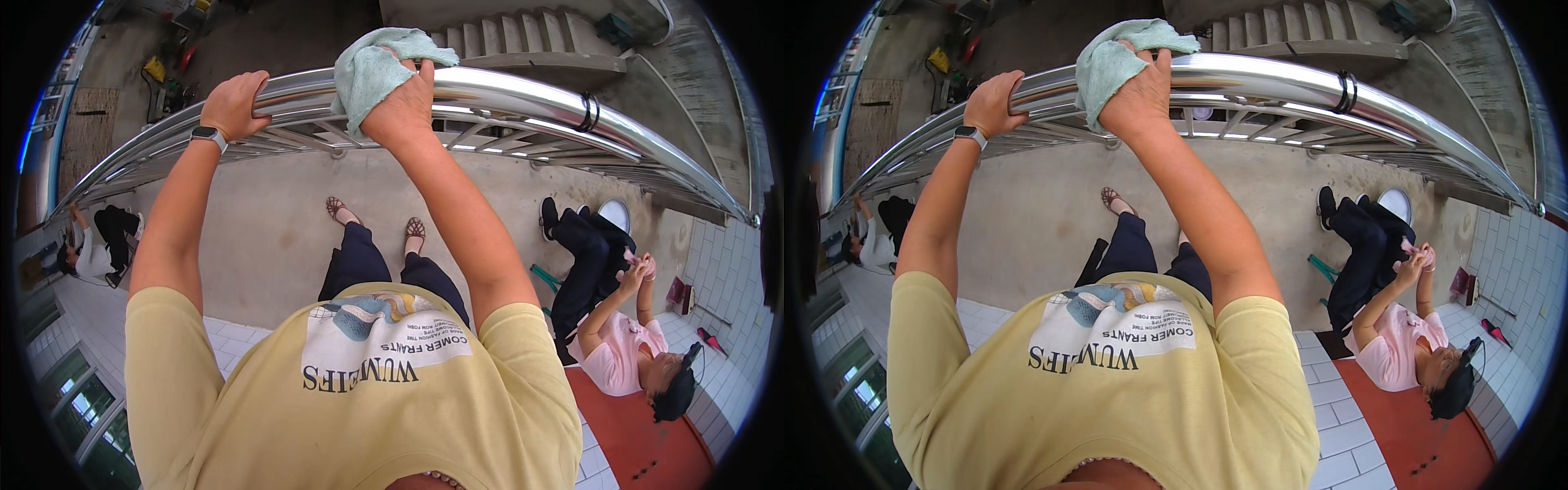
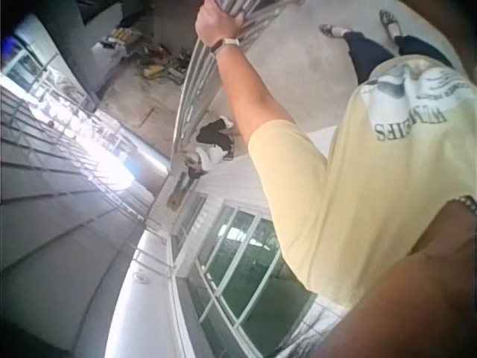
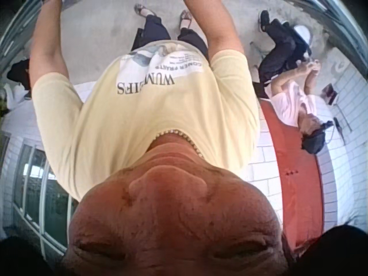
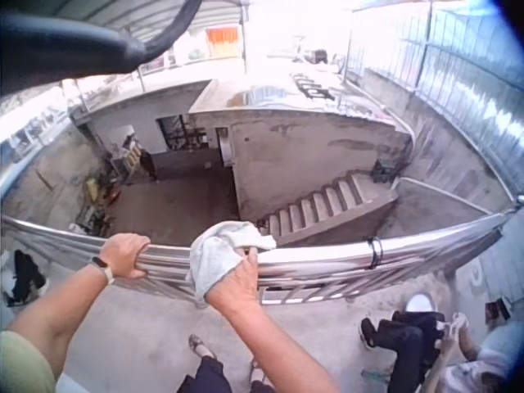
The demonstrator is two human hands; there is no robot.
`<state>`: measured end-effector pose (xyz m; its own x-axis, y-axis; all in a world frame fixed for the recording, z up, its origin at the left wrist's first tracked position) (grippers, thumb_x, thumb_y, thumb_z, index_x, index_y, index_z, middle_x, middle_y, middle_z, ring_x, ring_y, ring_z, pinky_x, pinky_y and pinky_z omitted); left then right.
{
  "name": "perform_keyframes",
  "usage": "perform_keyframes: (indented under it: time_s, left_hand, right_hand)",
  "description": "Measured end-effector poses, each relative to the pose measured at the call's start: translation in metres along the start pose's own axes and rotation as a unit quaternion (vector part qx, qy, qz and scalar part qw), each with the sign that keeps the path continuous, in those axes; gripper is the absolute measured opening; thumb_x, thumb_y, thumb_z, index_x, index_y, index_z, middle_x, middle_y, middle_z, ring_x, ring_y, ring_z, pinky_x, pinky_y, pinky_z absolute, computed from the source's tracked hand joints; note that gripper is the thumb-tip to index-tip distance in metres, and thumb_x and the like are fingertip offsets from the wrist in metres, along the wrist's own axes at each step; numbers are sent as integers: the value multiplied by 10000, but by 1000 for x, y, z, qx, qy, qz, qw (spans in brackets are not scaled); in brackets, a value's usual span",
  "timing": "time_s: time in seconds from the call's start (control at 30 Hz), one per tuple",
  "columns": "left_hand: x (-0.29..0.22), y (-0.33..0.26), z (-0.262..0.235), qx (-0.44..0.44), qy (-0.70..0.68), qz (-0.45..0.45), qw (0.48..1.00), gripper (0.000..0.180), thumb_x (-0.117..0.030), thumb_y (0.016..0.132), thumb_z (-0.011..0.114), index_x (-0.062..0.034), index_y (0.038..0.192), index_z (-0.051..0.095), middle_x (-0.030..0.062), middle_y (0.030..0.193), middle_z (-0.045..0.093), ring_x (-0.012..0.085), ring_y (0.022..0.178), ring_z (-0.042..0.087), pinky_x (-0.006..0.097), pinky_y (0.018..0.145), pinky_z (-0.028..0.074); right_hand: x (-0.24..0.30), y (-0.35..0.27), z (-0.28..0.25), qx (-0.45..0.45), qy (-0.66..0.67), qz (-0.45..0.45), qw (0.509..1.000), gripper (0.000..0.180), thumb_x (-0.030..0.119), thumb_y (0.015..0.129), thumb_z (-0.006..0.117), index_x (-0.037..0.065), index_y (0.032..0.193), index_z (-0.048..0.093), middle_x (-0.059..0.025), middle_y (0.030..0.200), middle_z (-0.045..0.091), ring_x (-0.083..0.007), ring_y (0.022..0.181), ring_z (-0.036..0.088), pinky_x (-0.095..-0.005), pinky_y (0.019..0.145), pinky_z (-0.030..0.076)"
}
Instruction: The person wipes a stainless steel balcony handrail using a cloth, moving along the length of the rail and cleaning the vertical balusters.
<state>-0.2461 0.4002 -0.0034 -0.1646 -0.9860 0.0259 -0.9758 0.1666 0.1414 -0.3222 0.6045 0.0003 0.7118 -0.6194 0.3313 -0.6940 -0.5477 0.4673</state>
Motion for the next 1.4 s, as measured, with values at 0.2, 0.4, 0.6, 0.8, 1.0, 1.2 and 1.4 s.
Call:
perform_keyframes:
  time_s: [0.2,0.4,0.6,0.8,1.0,1.2,1.4]
  left_hand:
    - [2,-4,-2,12,-8,-15,1000,672,-167,534,782,-70,1139,507,139,982,602,332,923,582,387,828,478]
    - [3,1,-2,22,-3,-28,999,640,-161,556,762,-62,1136,510,157,979,598,338,922,578,390,823,478]
    - [4,-2,1,17,-19,-12,1000,650,-166,553,767,-61,1141,509,149,970,595,340,911,577,395,807,478]
    - [-14,2,-18,-1,-2,-5,1000,673,-194,559,787,-69,1156,502,128,963,597,316,905,582,383,792,483]
    - [0,-2,-2,-40,17,32,999,639,-224,559,786,-92,1113,497,88,903,581,283,834,583,373,739,480]
    - [5,-8,-6,-51,33,32,998,636,-233,563,791,-84,1117,516,92,942,596,285,867,591,372,765,485]
    - [7,-3,2,-65,32,45,996,618,-272,553,799,-97,1081,530,77,897,604,269,862,608,384,728,508]
  right_hand:
    - [-58,-28,-103,-136,-132,3,982,444,352,751,634,151,1141,571,-63,1182,550,-291,1138,491,-517,994,283]
    - [-184,-52,-121,-123,-218,79,965,312,267,751,632,103,1016,613,-89,1060,610,-287,1061,531,-395,929,391]
    - [-165,-40,-105,-107,-125,46,985,207,182,753,619,91,938,634,-85,953,638,-283,954,573,-366,868,430]
    - [-57,8,-47,-35,-146,-16,989,87,186,725,568,122,734,627,-81,748,640,-306,775,606,-395,709,466]
    - [0,27,-13,40,-98,-15,994,120,171,689,578,146,784,647,-87,784,660,-306,783,619,-384,676,488]
    - [53,45,1,27,-33,-129,991,113,183,688,558,104,653,630,-124,700,639,-308,663,620,-395,605,476]
    - [27,31,24,5,-10,-110,994,175,150,717,578,132,874,652,-92,869,664,-301,843,623,-399,750,498]
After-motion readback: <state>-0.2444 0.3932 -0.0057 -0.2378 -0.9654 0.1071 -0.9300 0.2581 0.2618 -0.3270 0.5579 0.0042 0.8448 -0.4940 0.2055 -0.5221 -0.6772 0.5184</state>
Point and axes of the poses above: each hand's wrist, its own y-axis towards the middle knuckle, its own z-axis out of the palm, x = y × z, the point moved 9 cm from there along y, towards the middle knuckle
